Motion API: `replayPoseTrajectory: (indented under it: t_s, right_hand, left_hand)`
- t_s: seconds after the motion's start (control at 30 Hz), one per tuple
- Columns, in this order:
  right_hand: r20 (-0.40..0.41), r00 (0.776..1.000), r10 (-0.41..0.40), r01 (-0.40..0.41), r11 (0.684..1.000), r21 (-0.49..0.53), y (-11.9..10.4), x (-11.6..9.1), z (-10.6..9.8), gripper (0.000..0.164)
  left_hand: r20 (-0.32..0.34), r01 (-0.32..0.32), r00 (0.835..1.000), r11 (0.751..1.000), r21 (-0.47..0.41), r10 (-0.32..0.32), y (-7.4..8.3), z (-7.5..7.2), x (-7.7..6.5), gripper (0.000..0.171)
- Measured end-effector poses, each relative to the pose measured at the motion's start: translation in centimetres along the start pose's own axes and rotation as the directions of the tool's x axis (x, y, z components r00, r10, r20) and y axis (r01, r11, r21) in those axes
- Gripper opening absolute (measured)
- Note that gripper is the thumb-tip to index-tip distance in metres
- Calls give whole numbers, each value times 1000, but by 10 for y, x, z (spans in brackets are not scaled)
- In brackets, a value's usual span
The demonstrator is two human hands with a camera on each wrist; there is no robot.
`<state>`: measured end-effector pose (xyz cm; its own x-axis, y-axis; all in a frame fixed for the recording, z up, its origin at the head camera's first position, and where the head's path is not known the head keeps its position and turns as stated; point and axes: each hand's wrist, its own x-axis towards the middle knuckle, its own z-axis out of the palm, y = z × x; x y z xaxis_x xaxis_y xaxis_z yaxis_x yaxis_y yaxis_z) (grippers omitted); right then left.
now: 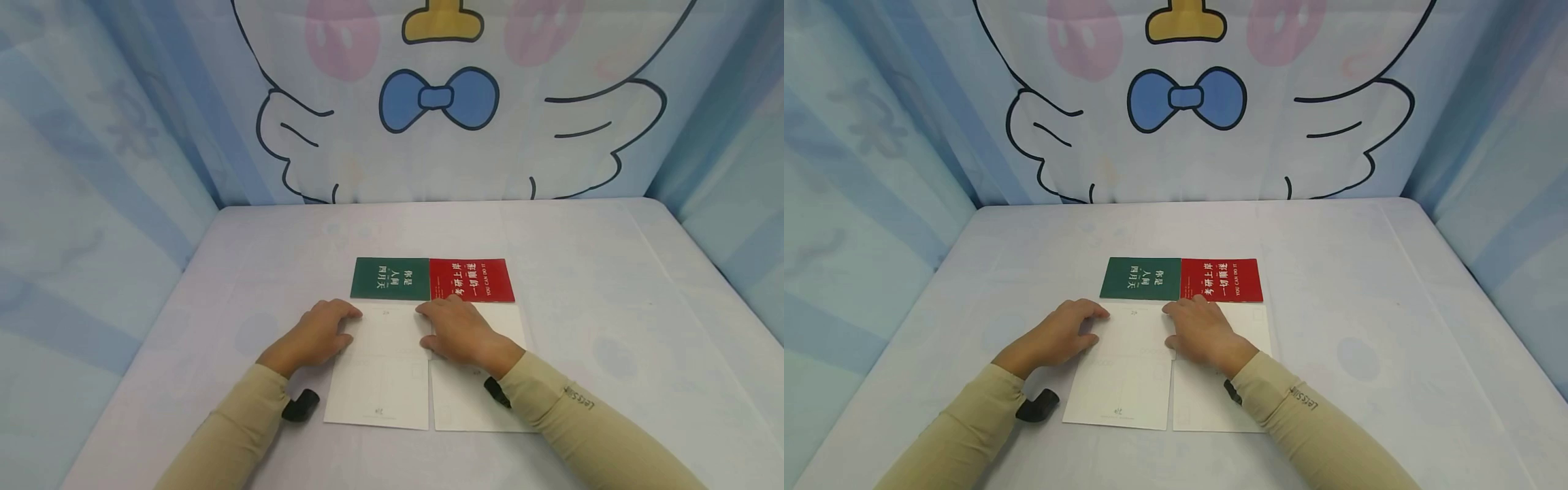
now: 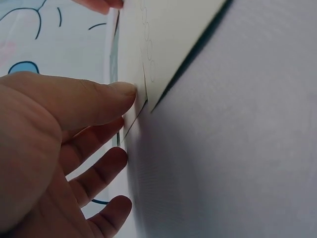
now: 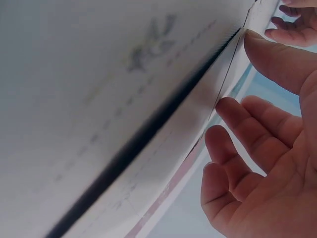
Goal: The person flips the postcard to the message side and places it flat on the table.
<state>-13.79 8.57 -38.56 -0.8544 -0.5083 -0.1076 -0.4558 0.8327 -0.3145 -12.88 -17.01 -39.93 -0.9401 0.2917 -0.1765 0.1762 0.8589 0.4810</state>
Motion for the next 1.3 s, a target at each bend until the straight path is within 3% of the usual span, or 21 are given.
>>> replayPoseTrajectory:
  t_s: [0.23,0.53,0.8,0.97,1.3]
  right_hand:
    - [-2,1000,12,-12,1000,0,1,1,0,64]
    - [8,1000,17,-17,1000,-3,0,1,-1,67]
    - [43,999,0,0,1000,-15,2,0,-1,78]
    - [61,998,-1,4,999,-44,0,-1,0,86]
    - [69,997,17,-14,999,-45,0,1,2,87]
  left_hand:
    - [0,21,1000,999,-32,-21,-1,-1,1,39]
    - [-7,2,1000,999,-37,-3,0,-3,0,37]
    - [39,-44,998,999,22,43,-1,-3,-1,59]
    - [31,-58,998,996,61,56,1,-3,-1,60]
    - [24,-35,999,998,57,34,2,-1,-1,60]
